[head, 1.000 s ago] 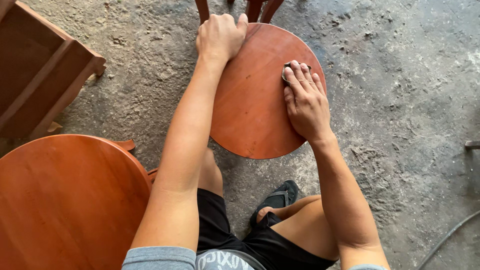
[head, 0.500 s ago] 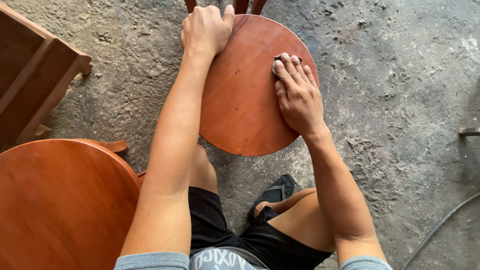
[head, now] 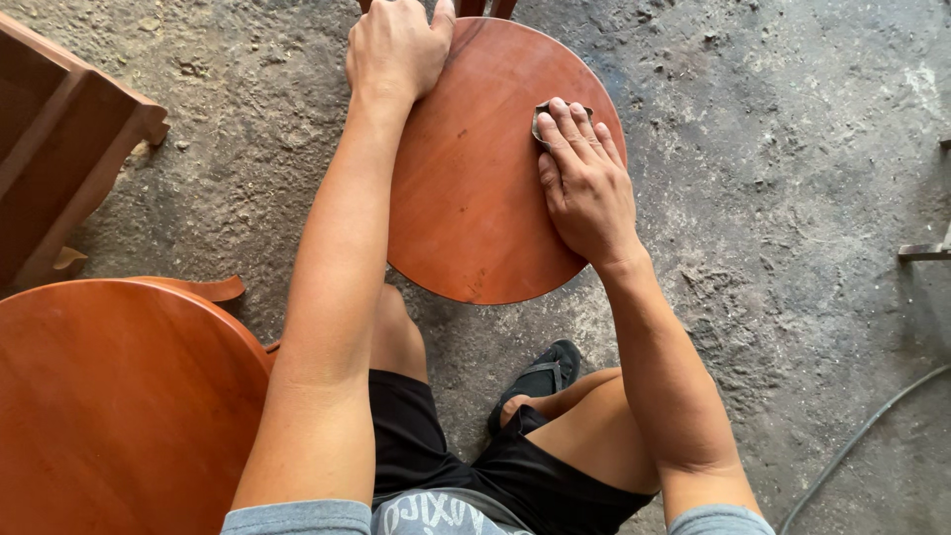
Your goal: The person sands the surfaces of several wooden stools using a small piece of sandpaper held in their hand, working on both the round seats and the curved legs.
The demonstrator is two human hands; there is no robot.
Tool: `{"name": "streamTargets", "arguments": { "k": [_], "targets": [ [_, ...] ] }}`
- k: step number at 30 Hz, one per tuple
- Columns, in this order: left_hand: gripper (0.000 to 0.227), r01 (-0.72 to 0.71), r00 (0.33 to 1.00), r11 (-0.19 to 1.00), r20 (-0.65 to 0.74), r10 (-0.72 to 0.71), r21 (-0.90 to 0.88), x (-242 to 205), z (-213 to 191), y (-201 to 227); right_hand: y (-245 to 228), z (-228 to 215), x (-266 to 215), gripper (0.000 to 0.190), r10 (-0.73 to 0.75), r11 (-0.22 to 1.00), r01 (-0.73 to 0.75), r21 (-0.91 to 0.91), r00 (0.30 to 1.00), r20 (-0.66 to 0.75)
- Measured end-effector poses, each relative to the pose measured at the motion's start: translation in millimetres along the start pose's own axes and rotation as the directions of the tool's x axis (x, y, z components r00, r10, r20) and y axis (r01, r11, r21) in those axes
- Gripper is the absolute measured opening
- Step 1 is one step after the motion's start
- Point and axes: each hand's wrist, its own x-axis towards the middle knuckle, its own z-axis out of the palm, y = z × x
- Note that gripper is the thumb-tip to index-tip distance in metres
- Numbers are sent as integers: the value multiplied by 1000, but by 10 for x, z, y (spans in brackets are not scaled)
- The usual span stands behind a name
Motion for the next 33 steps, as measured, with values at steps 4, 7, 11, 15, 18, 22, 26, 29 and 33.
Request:
{"name": "streamTargets", "arguments": {
  "k": [4,7,11,15,18,22,26,29,33],
  "targets": [
    [50,-34,999,999,-24,33,-26,-1,30,-44,-17,1,-7,41,4,1000,-4,0,1000,3],
    [48,-5,1000,1000,13,5,-21,13,43,-47,-15,-5,-4,41,1,1000,-1,-2,1000,0],
    [47,-31,999,999,-13,30,-27,14,57,-65,-6,10,-2,41,-2,1000,2,-4,1000,-3],
    [46,-44,999,999,-17,43,-29,15,76,-82,2,23,-12,41,-5,1000,5,-6,1000,-5],
    [47,-37,999,999,-14,37,-27,23,70,-93,1,34,-2,41,-6,1000,6,-10,1000,-8],
    [47,-41,999,999,-16,41,-27,3,62,-74,-3,24,-10,40,-1,1000,1,-16,1000,-9],
    [49,-15,1000,999,-3,15,-41,-26,24,-62,-22,29,-15,40,14,1000,-14,-11,1000,-2],
    [49,-6,1000,998,-18,4,-61,-10,5,-33,-19,20,-6,40,5,1000,-5,-15,1000,-6],
    [49,-45,998,998,-45,43,-42,-16,13,-60,-25,24,-12,40,4,1000,-4,-10,1000,-8]
  ]
}}
